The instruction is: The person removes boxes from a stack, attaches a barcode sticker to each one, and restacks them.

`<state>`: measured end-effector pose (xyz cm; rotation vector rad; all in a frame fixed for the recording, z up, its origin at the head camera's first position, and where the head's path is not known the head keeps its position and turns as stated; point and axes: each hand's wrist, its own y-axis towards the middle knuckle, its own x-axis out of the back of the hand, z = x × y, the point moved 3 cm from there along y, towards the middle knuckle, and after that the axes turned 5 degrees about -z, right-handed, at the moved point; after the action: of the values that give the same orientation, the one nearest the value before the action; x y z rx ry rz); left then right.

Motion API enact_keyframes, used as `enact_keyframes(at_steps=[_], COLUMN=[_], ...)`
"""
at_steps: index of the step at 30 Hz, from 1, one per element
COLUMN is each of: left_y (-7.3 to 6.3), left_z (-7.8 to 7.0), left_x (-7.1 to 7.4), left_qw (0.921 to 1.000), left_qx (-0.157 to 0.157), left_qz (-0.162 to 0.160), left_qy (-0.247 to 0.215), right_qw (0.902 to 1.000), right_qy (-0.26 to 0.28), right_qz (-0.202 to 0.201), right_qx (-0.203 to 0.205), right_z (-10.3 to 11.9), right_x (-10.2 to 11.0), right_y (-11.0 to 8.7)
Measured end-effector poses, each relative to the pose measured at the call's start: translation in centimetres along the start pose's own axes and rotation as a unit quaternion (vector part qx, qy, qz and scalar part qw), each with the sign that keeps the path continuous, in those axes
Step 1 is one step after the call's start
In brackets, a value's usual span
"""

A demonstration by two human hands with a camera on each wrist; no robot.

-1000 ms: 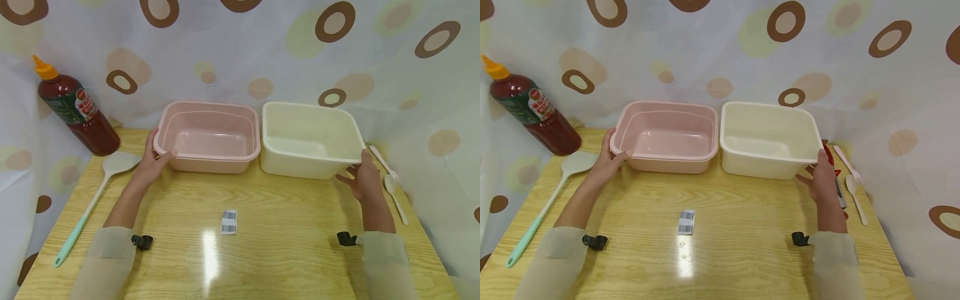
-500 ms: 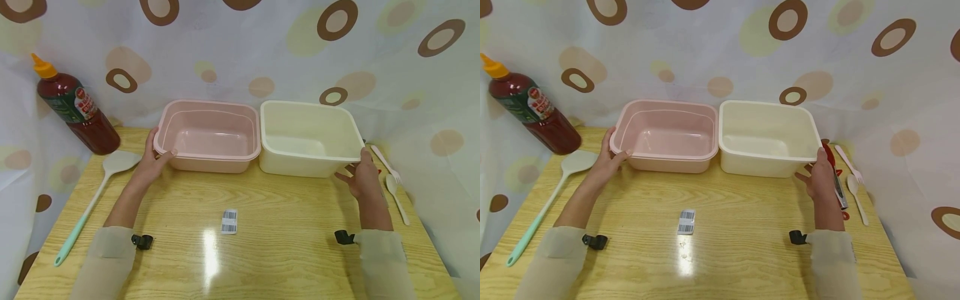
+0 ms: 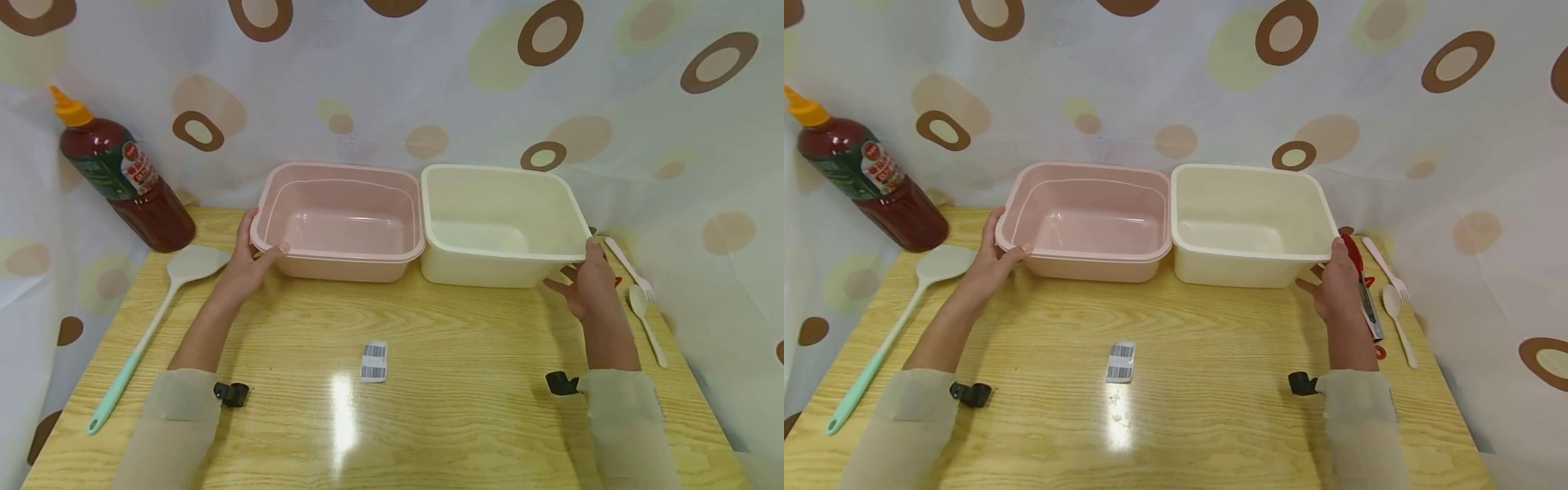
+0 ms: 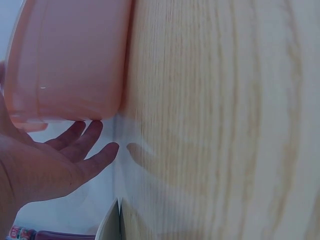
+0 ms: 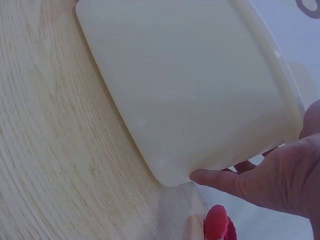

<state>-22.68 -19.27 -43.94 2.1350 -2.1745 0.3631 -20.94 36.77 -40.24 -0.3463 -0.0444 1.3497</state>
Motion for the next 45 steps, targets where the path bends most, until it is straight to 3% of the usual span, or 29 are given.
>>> enact_keyframes(at_steps=[13,20,28,32,38,45], left_y=[0.1,0.1,0.0,-0.1,-0.3,-1.2], left_z=[0.1,-0.1,-0.2,-0.4,-1.1,-0.9], left_x=[0.0,0.0,0.1,0.1,0.7,1.1], left_qw=[0.9999,1.0000,1.0000,1.0000,0.9987,0.9965], left_qx=[0.009,0.003,0.001,0.001,0.014,0.006], left_qz=[-0.006,-0.004,-0.006,0.000,0.014,0.049], left_qy=[0.004,0.004,0.000,0.005,0.048,0.067], right_qw=[0.9996,0.9985,0.9982,0.9991,0.9997,0.9977], right_qy=[0.017,0.026,0.023,0.019,-0.024,-0.058], right_qz=[-0.015,-0.046,-0.054,-0.038,0.003,0.026], right_qx=[0.018,0.016,0.007,0.000,-0.005,0.021], right_z=[0.0,0.0,0.3,0.4,0.4,-0.1], right_x=[-0.5,-0.7,-1.1,-0.8,-0.1,0.6], right_y=[-0.6,-0.8,-0.6,-0.6,-0.6,-1.3])
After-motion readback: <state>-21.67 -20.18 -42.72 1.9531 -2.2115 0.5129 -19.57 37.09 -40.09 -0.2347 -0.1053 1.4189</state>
